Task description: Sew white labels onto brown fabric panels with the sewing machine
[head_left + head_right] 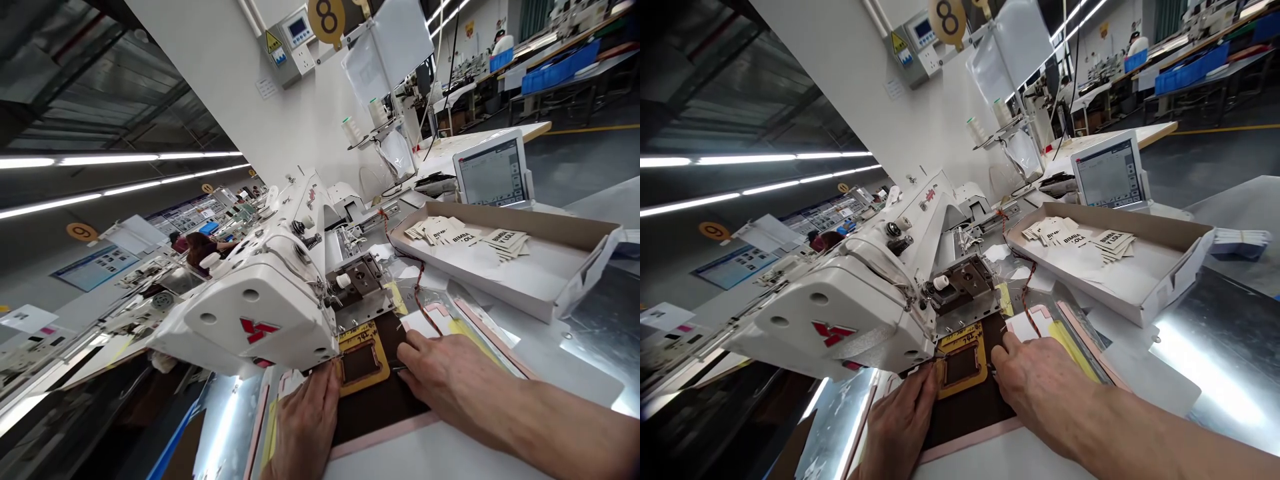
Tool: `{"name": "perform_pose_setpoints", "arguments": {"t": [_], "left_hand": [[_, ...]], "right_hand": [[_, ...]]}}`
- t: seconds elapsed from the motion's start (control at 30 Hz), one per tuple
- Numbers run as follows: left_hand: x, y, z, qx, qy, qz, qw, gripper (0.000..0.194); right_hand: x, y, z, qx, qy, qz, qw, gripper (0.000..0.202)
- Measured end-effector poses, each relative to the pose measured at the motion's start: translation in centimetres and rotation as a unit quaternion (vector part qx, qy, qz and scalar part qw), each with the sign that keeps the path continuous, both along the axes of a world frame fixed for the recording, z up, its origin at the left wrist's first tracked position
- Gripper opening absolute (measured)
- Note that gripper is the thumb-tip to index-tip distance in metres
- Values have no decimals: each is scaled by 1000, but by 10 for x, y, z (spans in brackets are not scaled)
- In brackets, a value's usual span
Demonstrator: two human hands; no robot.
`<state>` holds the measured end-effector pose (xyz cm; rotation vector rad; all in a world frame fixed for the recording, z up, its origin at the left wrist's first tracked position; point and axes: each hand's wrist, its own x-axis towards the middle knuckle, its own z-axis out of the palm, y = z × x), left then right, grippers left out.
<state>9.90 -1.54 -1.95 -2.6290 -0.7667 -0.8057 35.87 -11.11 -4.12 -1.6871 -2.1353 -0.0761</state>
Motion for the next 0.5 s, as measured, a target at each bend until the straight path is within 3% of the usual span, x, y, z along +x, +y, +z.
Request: {"name": "perform_pose_setpoints", "arguments": {"t": [0.2, 0.5], "left_hand": [[-2, -12, 8, -69, -16, 66, 995, 19], [10, -6, 0, -59, -6, 42, 997, 20]], "right_hand": [[0, 0, 3, -11, 13, -9, 1000, 12], [-1, 0, 0, -4, 16, -21, 1000, 11]]}}
